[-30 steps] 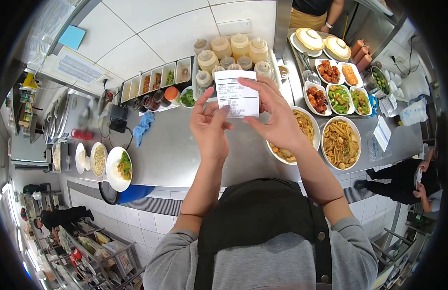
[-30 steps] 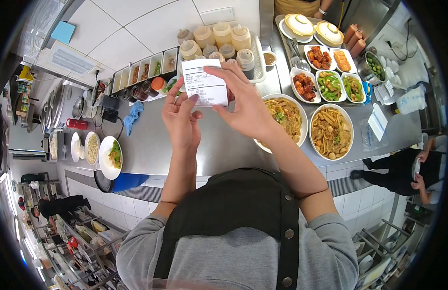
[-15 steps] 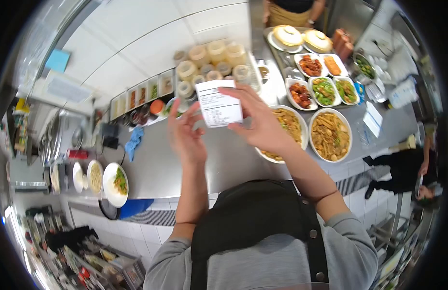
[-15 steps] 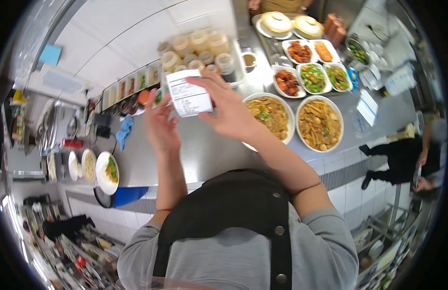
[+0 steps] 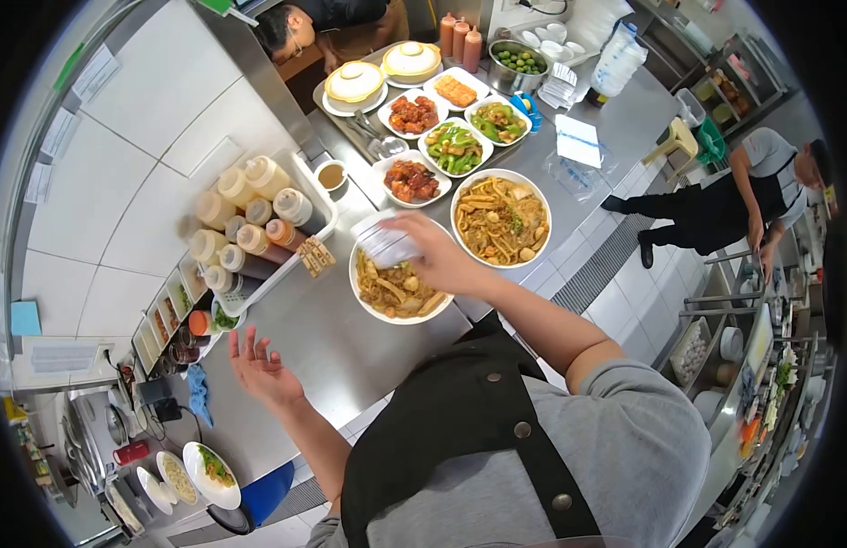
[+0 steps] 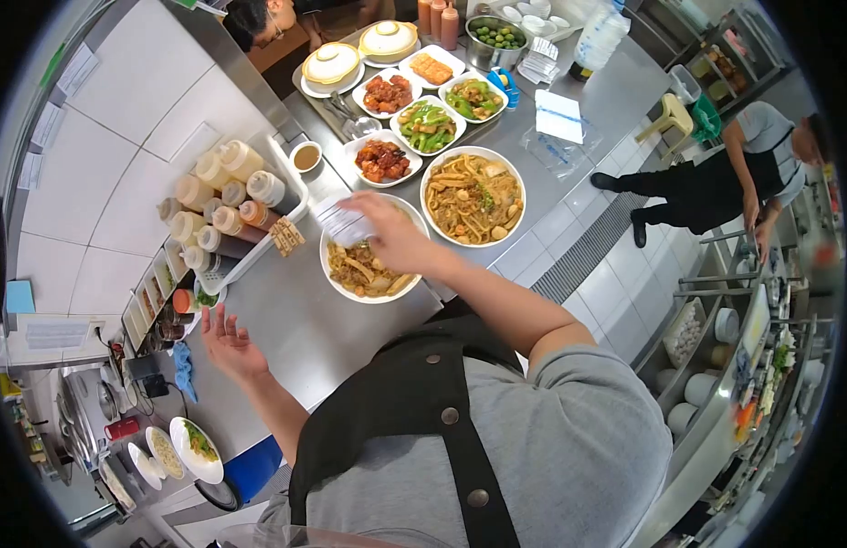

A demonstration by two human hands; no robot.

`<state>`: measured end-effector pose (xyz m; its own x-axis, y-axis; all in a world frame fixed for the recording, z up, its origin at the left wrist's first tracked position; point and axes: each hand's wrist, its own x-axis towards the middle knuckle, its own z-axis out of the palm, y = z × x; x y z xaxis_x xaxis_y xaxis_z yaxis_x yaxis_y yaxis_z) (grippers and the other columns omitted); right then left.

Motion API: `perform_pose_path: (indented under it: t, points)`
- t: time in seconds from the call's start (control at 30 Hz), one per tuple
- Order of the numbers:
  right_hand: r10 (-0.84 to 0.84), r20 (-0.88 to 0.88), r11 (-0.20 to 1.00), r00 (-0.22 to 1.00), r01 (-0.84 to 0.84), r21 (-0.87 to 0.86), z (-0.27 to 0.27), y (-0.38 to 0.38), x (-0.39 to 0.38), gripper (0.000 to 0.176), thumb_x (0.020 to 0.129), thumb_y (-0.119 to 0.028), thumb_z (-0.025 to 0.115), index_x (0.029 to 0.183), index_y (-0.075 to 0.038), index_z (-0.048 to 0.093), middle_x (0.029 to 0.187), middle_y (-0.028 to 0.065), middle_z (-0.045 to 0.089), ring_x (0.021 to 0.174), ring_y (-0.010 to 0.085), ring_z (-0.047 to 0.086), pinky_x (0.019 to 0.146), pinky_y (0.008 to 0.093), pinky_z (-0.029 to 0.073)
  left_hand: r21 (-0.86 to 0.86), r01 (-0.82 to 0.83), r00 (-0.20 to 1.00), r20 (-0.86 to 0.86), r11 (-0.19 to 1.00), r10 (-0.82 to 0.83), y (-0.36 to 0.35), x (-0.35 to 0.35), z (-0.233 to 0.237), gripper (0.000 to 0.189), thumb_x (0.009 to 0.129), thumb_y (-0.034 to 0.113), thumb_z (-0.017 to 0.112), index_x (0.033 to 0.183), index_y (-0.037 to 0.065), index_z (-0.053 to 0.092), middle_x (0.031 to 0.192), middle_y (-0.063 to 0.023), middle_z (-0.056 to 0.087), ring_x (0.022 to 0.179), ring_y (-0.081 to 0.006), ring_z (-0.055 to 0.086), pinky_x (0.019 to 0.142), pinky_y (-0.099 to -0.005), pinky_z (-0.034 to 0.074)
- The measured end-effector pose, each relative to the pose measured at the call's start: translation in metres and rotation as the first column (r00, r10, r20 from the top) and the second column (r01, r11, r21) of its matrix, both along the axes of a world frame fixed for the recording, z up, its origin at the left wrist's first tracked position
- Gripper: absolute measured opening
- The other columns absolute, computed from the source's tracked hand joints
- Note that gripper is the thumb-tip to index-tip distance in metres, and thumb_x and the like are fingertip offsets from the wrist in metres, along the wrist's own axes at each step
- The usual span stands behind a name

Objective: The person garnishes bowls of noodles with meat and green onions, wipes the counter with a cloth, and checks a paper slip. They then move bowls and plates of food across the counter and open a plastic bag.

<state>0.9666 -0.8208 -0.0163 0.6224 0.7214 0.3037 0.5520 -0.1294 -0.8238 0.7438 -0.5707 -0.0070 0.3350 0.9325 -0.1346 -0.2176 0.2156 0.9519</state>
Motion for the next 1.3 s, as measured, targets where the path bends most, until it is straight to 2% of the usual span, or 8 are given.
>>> perform_pose_path:
  t: [0.17,0.4,0.5,0.6,0.7,0.83,1.03,1.3]
  points:
    - [-0.354,0.027,0.935,0.935,0.353,0.037,0.022,-0.079,0.073,0.069,0.072,0.006,0.071,0.135,-0.010,0.049,0.130,0.0122,0.048,0.119,0.0259,0.054,0.092,0.0353,0.051,0.003,0.009,0.997,0.070,1.000,-0.009,-0.024,0.030,0.001,0.040,0.097,0.023,0.050,0.133,0.008,0.050,0.115,-0.0077,0.064,0.082,-0.0089,0.059,0.061,-0.0198,0.041]
    - [-0.625,0.157,0.780,0.764,0.613,0.126,0.047,-0.204,0.212,0.050,0.078,-0.004,0.075,0.125,-0.008,0.059,0.116,0.0056,0.058,0.096,0.0160,0.055,0.070,0.0257,0.043,0.009,-0.023,0.996,0.083,1.000,0.022,-0.090,0.106,0.013,0.040,0.093,0.014,0.056,0.132,0.006,0.050,0.110,-0.0074,0.066,0.081,-0.0095,0.059,0.061,-0.0201,0.042]
    - [-0.636,0.011,0.718,0.771,0.587,0.373,0.016,-0.268,0.318,0.048,0.077,0.008,0.070,0.123,-0.004,0.060,0.116,0.0091,0.061,0.106,0.0176,0.059,0.088,0.0289,0.048,-0.010,-0.019,0.996,0.083,1.000,0.019,-0.146,0.147,0.021,0.038,0.093,0.013,0.054,0.130,0.007,0.051,0.106,-0.0078,0.066,0.079,-0.0097,0.059,0.058,-0.0199,0.042]
    - [-0.869,0.179,0.475,0.460,0.879,0.048,-0.020,-0.321,0.403,0.046,0.076,0.007,0.071,0.119,-0.004,0.063,0.119,0.0101,0.062,0.108,0.0204,0.060,0.089,0.0309,0.048,-0.044,0.109,0.993,0.058,0.993,-0.107,-0.210,0.189,0.008,0.036,0.093,0.010,0.054,0.129,0.007,0.052,0.104,-0.0087,0.067,0.076,-0.0106,0.060,0.055,-0.0194,0.042]
    - [-0.825,0.265,0.532,0.499,0.844,0.068,-0.073,-0.347,0.485,0.046,0.074,0.003,0.074,0.118,-0.003,0.065,0.118,0.0116,0.064,0.103,0.0220,0.062,0.086,0.0314,0.049,-0.014,0.404,0.908,-0.111,0.915,-0.403,-0.285,0.221,0.001,0.037,0.094,0.006,0.054,0.131,0.005,0.049,0.105,-0.0122,0.066,0.073,-0.0128,0.063,0.054,-0.0205,0.048]
    - [-0.662,-0.412,0.574,0.627,0.777,0.260,-0.084,-0.332,0.548,0.051,0.070,0.001,0.078,0.119,-0.003,0.066,0.107,0.0159,0.067,0.098,0.0216,0.063,0.081,0.0307,0.050,-0.131,0.660,0.718,-0.177,0.740,-0.673,-0.354,0.241,0.000,0.042,0.097,0.005,0.052,0.137,0.002,0.041,0.110,-0.0164,0.065,0.079,-0.0171,0.067,0.056,-0.0236,0.055]
    - [-0.776,0.035,0.541,0.630,0.693,-0.477,-0.202,-0.334,0.579,0.055,0.058,-0.020,0.085,0.110,-0.009,0.071,0.115,0.0170,0.067,0.111,0.0327,0.062,0.096,0.0395,0.049,-0.122,0.499,0.820,-0.254,0.858,-0.513,-0.373,0.244,-0.005,0.044,0.097,0.008,0.053,0.138,0.002,0.039,0.114,-0.0165,0.063,0.079,-0.0152,0.066,0.057,-0.0227,0.055]
    - [-0.521,0.393,0.734,0.758,0.633,-0.247,-0.209,-0.352,0.537,0.086,0.063,-0.029,0.087,0.138,-0.007,0.051,0.136,0.0249,0.045,0.128,0.0413,0.044,0.105,0.0452,0.041,-0.015,0.271,0.890,-0.376,0.963,-0.256,-0.335,0.205,-0.002,0.045,0.094,0.008,0.057,0.136,0.003,0.042,0.113,-0.0137,0.063,0.075,-0.0147,0.066,0.056,-0.0230,0.054]
